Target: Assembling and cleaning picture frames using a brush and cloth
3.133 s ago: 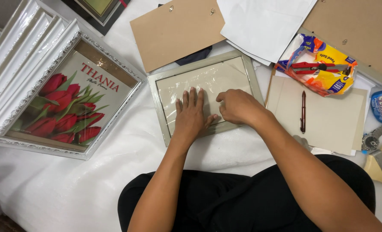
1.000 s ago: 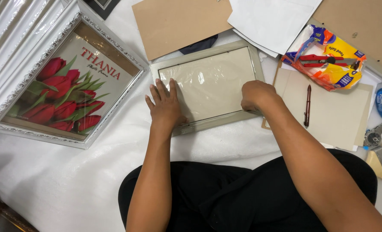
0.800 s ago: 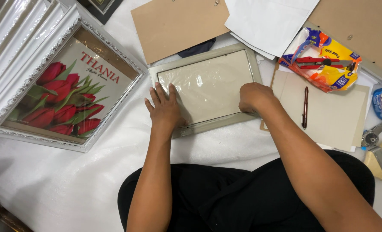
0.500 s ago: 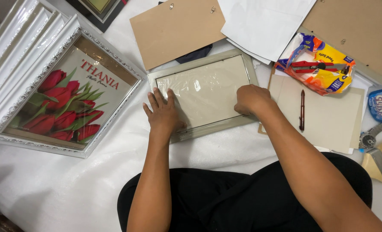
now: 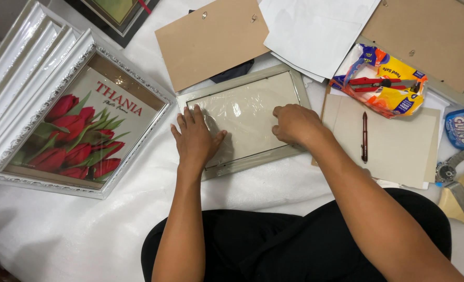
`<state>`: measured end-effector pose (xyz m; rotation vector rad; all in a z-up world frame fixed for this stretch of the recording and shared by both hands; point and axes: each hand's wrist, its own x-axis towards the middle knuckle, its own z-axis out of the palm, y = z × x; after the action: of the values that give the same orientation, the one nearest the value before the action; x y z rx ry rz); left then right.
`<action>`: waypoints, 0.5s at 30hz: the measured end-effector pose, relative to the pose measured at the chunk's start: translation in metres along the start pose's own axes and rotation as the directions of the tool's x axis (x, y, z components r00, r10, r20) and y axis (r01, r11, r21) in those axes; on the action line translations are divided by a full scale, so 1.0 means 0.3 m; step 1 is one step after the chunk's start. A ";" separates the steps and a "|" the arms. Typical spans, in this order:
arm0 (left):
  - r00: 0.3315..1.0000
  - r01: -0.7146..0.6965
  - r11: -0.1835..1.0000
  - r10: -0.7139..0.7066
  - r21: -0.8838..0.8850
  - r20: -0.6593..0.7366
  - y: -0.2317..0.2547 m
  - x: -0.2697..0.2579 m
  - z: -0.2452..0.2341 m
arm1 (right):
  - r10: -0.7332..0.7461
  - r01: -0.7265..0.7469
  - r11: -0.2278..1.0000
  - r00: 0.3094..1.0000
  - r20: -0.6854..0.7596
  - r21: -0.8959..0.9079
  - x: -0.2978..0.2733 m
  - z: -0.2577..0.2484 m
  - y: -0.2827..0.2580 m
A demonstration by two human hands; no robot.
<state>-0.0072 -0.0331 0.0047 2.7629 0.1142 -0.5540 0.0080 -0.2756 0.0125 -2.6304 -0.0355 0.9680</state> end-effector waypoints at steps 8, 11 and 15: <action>0.995 0.078 0.074 0.051 -0.994 0.082 0.133 0.021 -0.060 | -0.021 0.021 1.000 1.000 0.014 0.014 0.035 0.028 0.021; 0.988 0.150 -0.397 0.020 -0.906 0.154 0.145 0.164 -0.031 | -0.025 0.024 0.999 0.999 0.026 0.021 0.057 0.051 0.026; 0.960 0.212 -0.635 -0.009 -0.743 0.281 0.111 0.430 0.068 | -0.008 0.005 0.999 0.996 0.089 0.037 0.044 0.038 0.026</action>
<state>0.1090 -0.0692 -0.0532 0.5161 0.6335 -0.2520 0.0102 -0.2775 -0.0065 -2.5514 -0.0474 1.0726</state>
